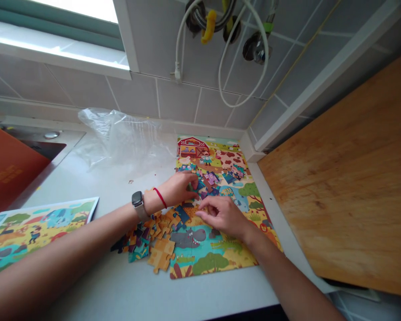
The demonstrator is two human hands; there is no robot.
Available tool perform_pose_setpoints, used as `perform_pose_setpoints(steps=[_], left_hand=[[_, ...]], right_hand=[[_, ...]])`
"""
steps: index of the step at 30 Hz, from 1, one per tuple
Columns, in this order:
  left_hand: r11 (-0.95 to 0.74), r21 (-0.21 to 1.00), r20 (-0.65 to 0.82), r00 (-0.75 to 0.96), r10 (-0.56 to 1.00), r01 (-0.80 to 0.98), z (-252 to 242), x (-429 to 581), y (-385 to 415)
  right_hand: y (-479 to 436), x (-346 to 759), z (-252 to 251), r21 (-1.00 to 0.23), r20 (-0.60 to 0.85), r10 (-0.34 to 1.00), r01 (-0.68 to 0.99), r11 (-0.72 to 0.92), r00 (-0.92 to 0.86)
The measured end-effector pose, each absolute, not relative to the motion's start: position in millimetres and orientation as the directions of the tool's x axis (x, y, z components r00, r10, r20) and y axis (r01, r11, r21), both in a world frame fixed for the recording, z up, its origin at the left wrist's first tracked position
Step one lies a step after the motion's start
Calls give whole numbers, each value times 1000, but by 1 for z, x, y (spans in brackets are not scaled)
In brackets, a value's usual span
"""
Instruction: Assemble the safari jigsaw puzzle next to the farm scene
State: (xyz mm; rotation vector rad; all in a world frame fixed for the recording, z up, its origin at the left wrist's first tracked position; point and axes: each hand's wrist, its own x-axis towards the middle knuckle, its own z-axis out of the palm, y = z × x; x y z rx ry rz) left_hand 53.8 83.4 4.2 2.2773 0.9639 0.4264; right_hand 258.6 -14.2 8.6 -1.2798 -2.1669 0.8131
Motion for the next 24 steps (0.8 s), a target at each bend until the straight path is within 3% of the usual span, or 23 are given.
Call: perform_pose_setpoints(steps=[3, 5, 9, 11, 17, 24], left_hand=[[-547, 599, 31, 665, 746, 585, 12, 49, 87], [-548, 560, -58, 689, 722, 621, 23, 40, 91], [-581, 509, -350, 769, 534, 635, 45, 19, 92], [-589, 504, -429, 774, 465, 632, 52, 15, 87], [-629, 367, -468, 720, 512, 686, 54, 24, 75], [-619, 345, -470, 700, 537, 706, 55, 25, 70]], right_hand=[[-23, 242, 3, -624, 133, 800, 577, 526, -586], [-27, 233, 2, -554, 97, 784, 621, 554, -613], [-31, 220, 5, -526, 46, 848, 709, 470, -528], [-33, 216, 7, -545, 44, 875, 723, 426, -482], [-35, 211, 5, -543, 42, 882, 730, 414, -469], [-25, 229, 11, -480, 48, 902, 782, 398, -430]])
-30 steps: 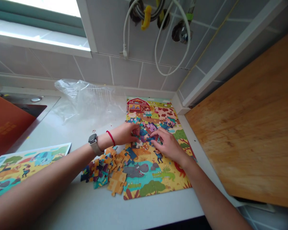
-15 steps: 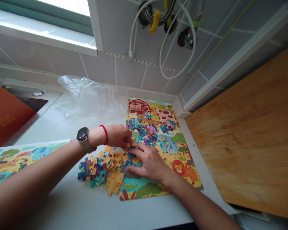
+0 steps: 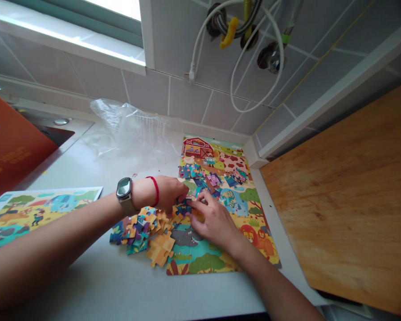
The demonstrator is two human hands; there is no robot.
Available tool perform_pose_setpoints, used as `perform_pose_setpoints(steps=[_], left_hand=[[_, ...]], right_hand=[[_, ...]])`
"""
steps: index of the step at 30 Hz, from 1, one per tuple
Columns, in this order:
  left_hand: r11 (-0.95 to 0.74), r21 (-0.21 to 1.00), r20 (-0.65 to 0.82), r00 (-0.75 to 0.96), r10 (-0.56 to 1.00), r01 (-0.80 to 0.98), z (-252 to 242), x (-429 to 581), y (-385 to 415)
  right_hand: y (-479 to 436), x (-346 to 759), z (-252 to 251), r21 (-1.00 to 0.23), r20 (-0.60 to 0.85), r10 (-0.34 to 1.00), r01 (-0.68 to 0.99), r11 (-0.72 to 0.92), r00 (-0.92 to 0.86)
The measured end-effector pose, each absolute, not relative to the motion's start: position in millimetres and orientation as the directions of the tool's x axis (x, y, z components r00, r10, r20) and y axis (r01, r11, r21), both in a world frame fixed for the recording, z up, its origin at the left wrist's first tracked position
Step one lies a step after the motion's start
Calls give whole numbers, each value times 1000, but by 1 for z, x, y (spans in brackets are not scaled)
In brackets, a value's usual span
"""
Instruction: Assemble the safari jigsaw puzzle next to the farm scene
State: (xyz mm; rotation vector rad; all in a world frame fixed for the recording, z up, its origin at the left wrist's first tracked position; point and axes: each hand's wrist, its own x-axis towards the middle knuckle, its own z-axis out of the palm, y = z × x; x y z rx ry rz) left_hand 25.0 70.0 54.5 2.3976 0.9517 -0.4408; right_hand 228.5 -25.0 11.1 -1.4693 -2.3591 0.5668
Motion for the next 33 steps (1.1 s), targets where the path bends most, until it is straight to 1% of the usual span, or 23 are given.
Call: perform_pose_setpoints(steps=[5, 9, 12, 16, 18, 21, 23, 26, 29, 31, 33], left_hand=[[-609, 348, -470, 695, 544, 712, 55, 21, 73], [-630, 374, -537, 713, 452, 681, 67, 14, 71], [-672, 297, -587, 685, 431, 678, 81, 18, 58], [-683, 152, -618, 608, 499, 715, 87, 33, 40], [-666, 137, -615, 590, 523, 733, 86, 37, 37], [-655, 190, -604, 613, 509, 731, 80, 36, 42], [-657, 252, -590, 651, 478, 710, 76, 30, 49], [-642, 415, -540, 742, 397, 645, 68, 20, 62], [-570, 601, -458, 826, 327, 559, 61, 14, 75], [-513, 682, -394, 853, 343, 521, 57, 12, 84], [-476, 736, -315, 865, 390, 482, 52, 12, 91]], right_hand=[[-12, 247, 9, -461, 87, 949, 832, 308, -303], [-6, 255, 2, -537, 153, 953, 788, 302, -261], [-5, 255, -1, -598, 205, 941, 727, 339, -270], [-7, 253, -1, -640, 203, 932, 679, 359, -301], [-8, 253, -1, -652, 191, 931, 669, 356, -310], [-8, 254, -1, -666, 170, 932, 660, 348, -319], [-8, 255, -2, -672, 156, 931, 656, 344, -329], [-8, 256, -2, -681, 144, 931, 649, 338, -335], [-8, 255, 0, -698, 141, 934, 636, 329, -329], [-8, 255, 1, -727, 142, 935, 607, 322, -326], [-8, 254, 1, -781, 142, 936, 544, 306, -322]])
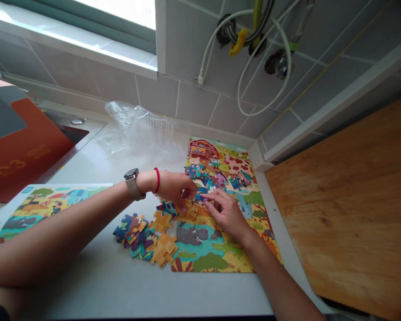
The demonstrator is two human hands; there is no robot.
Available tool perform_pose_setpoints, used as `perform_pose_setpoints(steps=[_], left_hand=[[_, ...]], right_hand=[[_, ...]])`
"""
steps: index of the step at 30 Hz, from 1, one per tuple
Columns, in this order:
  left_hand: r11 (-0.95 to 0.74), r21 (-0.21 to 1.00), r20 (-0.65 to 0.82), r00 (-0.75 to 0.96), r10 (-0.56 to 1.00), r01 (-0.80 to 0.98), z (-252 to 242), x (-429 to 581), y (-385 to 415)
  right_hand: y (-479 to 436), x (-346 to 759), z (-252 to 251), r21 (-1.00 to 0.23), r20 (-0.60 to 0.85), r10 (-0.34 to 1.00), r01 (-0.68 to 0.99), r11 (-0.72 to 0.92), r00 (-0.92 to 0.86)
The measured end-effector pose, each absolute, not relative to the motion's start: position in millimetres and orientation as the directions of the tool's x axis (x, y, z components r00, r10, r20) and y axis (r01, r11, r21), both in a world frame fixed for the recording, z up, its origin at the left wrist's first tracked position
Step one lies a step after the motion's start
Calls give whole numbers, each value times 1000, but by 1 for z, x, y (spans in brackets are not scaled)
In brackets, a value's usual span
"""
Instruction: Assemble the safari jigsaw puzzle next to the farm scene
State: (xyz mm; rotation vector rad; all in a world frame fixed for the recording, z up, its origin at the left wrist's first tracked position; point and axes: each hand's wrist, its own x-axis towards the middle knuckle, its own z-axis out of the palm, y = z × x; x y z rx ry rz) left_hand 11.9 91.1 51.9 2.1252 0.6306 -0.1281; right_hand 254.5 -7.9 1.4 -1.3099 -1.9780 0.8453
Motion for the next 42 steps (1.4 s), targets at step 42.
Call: perform_pose_setpoints(steps=[42], left_hand=[[-425, 904, 418, 296, 859, -44, 62, 49, 62]], right_hand=[[-4, 256, 12, -994, -39, 987, -109, -22, 156]])
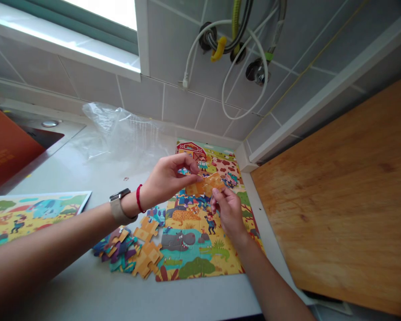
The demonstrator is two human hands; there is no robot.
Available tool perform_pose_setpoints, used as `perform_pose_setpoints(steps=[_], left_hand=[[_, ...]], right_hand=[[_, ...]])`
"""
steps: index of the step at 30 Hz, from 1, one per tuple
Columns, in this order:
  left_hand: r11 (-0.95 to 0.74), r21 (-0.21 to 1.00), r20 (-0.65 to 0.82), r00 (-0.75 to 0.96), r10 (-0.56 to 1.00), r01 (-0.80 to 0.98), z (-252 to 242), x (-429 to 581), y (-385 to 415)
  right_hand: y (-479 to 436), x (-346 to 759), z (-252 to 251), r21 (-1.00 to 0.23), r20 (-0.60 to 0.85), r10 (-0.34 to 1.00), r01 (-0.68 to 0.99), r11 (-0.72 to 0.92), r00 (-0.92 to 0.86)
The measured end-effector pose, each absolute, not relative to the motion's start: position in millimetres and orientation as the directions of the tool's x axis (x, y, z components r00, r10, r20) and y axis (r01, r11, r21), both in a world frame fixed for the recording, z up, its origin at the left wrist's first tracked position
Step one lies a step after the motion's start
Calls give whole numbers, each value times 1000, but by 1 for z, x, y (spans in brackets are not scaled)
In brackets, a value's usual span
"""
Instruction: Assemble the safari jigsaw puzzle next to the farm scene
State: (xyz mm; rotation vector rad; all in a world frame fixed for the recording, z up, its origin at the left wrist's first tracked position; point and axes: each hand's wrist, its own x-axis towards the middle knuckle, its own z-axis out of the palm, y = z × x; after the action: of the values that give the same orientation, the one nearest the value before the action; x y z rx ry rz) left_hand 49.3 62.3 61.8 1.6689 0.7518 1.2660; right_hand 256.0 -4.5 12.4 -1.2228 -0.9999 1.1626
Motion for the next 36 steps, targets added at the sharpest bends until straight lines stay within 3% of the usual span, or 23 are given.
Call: perform_pose_setpoints(steps=[5, 9, 14, 17, 20, 22, 23, 30, 36], left_hand=[[-462, 886, 449, 279, 849, -20, 52, 56, 54], [-639, 761, 582, 321, 747, 110, 45, 57, 52], [-665, 725, 565, 399, 722, 178, 49, 53, 60], [-659, 676, 401, 587, 704, 329, 61, 40, 65], [-654, 530, -119, 811, 572, 539, 69, 21, 60], [-669, 386, -399, 769, 499, 635, 71, 13, 50], [-675, 338, -451, 742, 495, 656, 70, 11, 45], [-612, 239, -390, 652, 650, 754, 79, 6, 39], [-586, 292, -320, 654, 685, 756, 95, -33, 28]], right_hand=[[-12, 248, 12, -998, -57, 997, -36, -59, -59], [-12, 248, 14, -996, -80, 994, -25, -82, -74], [-4, 267, 17, -986, 1, 1000, 167, 1, 0], [6, 292, 21, -886, 236, 950, 446, 124, 205], [17, 316, 20, -679, 469, 843, 717, 156, 261], [23, 325, 15, -570, 505, 839, 808, 149, 201], [25, 327, 11, -537, 490, 857, 830, 149, 162], [28, 324, -10, -426, 312, 950, 889, 167, -29], [26, 318, -5, -505, 415, 909, 839, 205, 27]])
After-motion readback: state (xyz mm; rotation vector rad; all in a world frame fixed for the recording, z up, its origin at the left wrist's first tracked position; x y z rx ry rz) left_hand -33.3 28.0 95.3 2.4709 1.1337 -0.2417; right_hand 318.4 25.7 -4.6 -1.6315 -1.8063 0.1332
